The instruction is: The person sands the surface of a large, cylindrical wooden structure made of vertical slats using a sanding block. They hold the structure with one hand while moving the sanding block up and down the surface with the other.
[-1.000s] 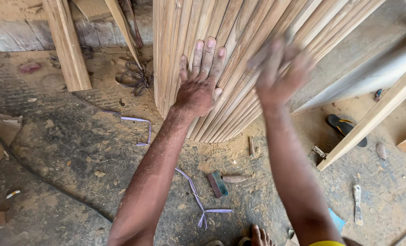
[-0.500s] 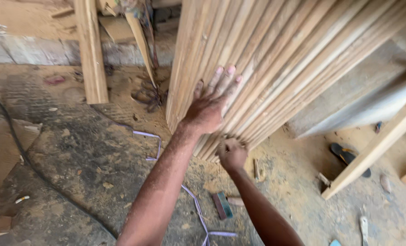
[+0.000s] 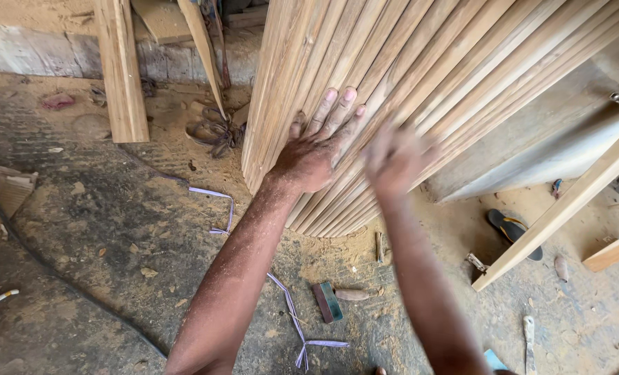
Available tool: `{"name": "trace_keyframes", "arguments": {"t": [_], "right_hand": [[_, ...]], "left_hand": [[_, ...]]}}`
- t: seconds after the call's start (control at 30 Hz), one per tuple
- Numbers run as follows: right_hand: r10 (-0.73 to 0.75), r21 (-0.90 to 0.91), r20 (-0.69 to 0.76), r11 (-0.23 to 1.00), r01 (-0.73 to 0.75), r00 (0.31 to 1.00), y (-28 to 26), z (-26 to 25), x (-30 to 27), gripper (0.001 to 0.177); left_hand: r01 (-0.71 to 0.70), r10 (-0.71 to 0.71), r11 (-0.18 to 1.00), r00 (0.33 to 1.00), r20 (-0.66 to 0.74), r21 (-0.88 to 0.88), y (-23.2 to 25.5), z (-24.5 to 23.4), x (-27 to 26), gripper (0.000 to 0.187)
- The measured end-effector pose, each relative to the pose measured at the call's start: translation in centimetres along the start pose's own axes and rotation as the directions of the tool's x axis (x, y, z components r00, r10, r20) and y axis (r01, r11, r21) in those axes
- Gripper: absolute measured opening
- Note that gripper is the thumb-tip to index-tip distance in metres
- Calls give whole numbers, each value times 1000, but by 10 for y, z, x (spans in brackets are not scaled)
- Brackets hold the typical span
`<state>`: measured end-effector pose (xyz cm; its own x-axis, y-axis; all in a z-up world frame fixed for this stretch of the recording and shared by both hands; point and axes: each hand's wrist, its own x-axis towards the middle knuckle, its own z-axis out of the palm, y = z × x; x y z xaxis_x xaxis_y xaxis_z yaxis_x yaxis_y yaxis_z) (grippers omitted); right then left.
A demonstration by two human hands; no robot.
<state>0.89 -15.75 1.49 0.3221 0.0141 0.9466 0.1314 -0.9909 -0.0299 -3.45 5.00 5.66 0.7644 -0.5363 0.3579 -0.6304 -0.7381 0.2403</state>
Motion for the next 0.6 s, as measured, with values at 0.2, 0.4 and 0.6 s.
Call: {"name": "trace_keyframes", "arguments": {"t": [0.2,0.4,0.6], "right_hand": [[-45,49,242,998,34,969,-30,-11,-116,30],[-54,-53,48,997,57,997,-21,-48,67,32],[-94,187,-246,972,143,965,-28,-70,151,32]], "left_hand": [[9,-6,999,999,48,-48,2,-14,-3,84],[7,3,995,995,102,-98,8,-40,-6,73],[125,-62,966,961,268,-224,10,-53,-4,83]]}}
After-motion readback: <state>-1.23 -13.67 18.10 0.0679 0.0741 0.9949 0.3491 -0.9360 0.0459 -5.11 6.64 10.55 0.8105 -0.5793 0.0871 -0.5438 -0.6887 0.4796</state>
